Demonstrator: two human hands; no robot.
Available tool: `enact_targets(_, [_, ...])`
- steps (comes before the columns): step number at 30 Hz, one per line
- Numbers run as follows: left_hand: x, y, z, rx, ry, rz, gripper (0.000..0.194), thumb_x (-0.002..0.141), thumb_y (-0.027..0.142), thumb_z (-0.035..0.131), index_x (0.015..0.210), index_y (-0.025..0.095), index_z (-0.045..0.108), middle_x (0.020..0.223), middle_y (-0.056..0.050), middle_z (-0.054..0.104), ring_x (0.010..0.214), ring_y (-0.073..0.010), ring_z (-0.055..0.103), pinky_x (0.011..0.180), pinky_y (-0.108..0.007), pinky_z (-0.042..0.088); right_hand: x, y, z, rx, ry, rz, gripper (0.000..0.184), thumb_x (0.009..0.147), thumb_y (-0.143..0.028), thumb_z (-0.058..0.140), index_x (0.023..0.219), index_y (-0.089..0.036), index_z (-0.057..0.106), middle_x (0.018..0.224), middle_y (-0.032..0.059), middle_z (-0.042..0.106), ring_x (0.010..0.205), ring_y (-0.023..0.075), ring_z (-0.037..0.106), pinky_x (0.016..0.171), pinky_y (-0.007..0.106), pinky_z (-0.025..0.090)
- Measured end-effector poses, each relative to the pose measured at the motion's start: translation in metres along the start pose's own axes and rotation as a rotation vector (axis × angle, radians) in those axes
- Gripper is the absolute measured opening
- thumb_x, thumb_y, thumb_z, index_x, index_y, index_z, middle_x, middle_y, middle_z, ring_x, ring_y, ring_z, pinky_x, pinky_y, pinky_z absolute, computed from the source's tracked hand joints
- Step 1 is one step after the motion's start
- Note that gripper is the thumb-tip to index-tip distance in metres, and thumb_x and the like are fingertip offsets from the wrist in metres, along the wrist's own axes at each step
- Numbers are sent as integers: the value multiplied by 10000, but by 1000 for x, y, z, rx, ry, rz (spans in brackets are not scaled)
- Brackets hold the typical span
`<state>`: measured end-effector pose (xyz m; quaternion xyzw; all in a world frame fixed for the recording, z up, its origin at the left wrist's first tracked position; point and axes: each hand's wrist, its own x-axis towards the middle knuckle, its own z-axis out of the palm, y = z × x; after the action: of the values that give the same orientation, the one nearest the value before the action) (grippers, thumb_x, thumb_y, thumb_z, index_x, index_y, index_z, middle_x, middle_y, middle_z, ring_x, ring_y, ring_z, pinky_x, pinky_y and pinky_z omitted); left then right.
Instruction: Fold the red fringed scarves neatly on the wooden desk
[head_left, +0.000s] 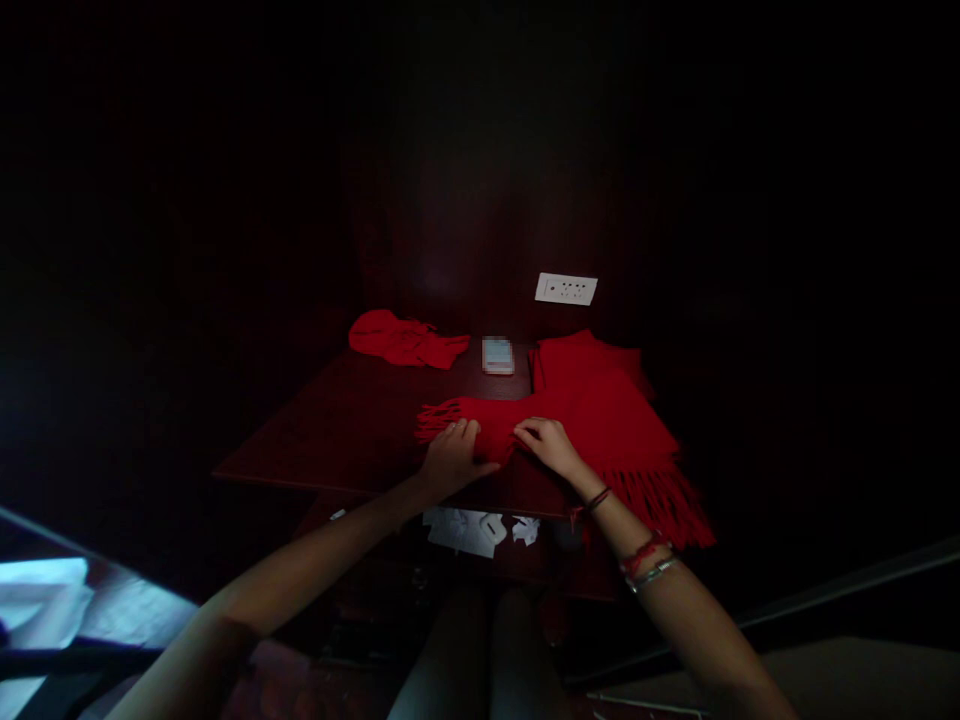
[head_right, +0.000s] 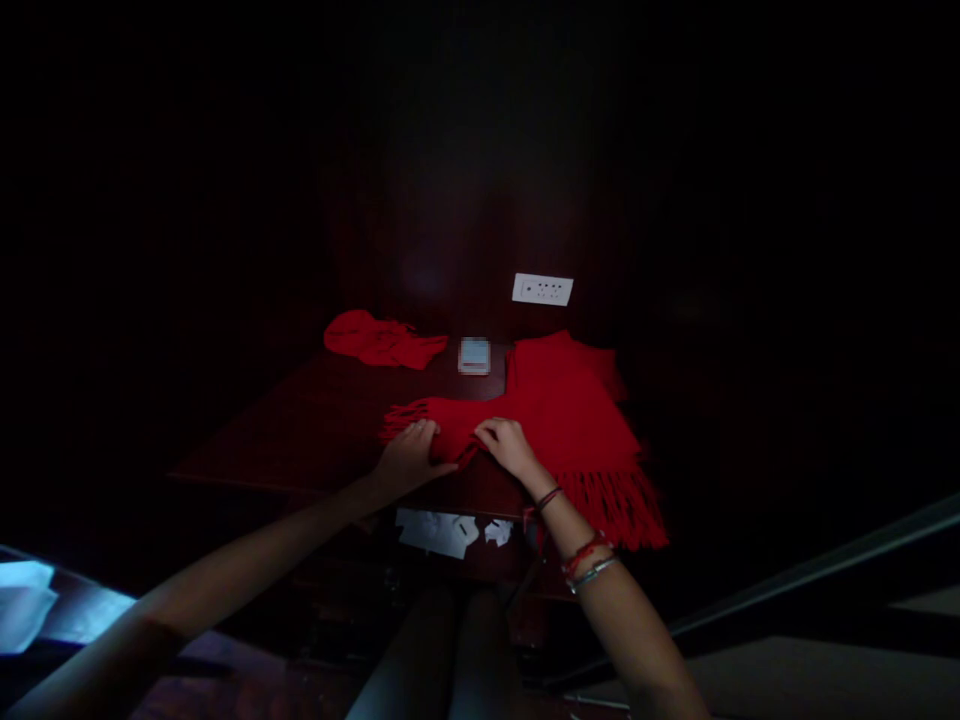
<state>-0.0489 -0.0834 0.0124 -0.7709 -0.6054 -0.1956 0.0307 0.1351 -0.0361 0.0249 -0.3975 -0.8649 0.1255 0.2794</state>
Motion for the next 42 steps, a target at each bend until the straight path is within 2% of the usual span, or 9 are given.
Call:
enact_targets(3, [-5, 5, 3, 146, -48, -3, 205, 776, 259, 410, 948, 163, 463, 884, -89, 547, 862, -221, 500, 742, -320, 367, -1, -1, 0, -1, 61, 26, 189, 800, -237, 444, 810, -155, 615, 820, 46, 640, 763, 130, 568, 701, 217, 402])
enact_targets(8, [-7, -23, -14, 314, -35, 111, 269, 790, 115, 307, 978, 168, 492, 939, -110, 544, 900, -223, 488, 745, -325, 361, -12, 1, -7, -105, 180, 22, 241, 839, -250, 369, 883, -150, 583, 864, 66, 609, 809, 142, 545, 743, 239, 395])
enact_targets(12, [-29, -38, -24, 275, -157, 197, 234, 792, 135, 332, 930, 177, 516, 886, -89, 558, 853, -206, 502, 738, -306, 367, -22, 2, -8, -234, -109, -153, 252, 844, -269, 359, 853, -165, 589, 836, 56, 585, 818, 142, 521, 763, 260, 383])
enact_targets(16, [-28, -41, -35, 47, -266, 215, 214, 784, 364, 411, 809, 188, 531, 830, -52, 554, 776, -176, 507, 699, -269, 387, -20, -1, -4, -331, -267, -187, 285, 847, -290, 343, 856, -151, 591, 871, 73, 567, 847, 149, 506, 791, 295, 374])
enact_targets(21, [14, -39, -30, -111, -94, 212, 356, 846, 369, 269, 1012, 156, 501, 1069, -83, 496, 999, -172, 438, 887, -285, 303, -15, -5, 2, -257, -375, -174, 374, 844, -411, 295, 1111, -238, 493, 1155, 78, 479, 1090, 212, 389, 860, 403, 342])
enact_targets(25, [30, -43, -2, -73, -369, 199, 520, 812, 460, 313, 1259, 195, 309, 1349, -94, 222, 1234, -260, 142, 972, -412, 148, -25, -4, 7, -274, -471, -150, 440, 816, -467, 321, 1234, -330, 333, 1322, 42, 305, 1216, 272, 201, 891, 558, 236])
enact_targets(29, [27, -57, 6, -31, -561, 157, 695, 719, 615, 344, 1304, 283, 172, 1382, -80, 54, 1240, -314, -18, 946, -514, 61, -39, -1, -3, -301, -319, -157, 519, 808, -438, 368, 1287, -291, 233, 1349, 51, 246, 1245, 234, 123, 940, 492, 229])
enact_targets(36, [30, -36, 3, 19, -467, 205, 600, 782, 518, 317, 1293, 211, 246, 1378, -120, 27, 1247, -275, -31, 970, -463, 59, -32, 32, -44, -566, 3, 332, 506, 814, -440, 343, 1269, -226, 284, 1293, 124, 326, 1195, 301, 218, 875, 587, 221])
enact_targets(42, [31, -28, 25, 24, -429, 142, 726, 716, 654, 276, 1312, 257, 158, 1376, -128, 69, 1224, -369, 23, 932, -524, 90, -30, 76, -58, -681, -8, 579, 440, 837, -348, 316, 1259, -222, 317, 1304, 123, 315, 1189, 298, 242, 900, 540, 214])
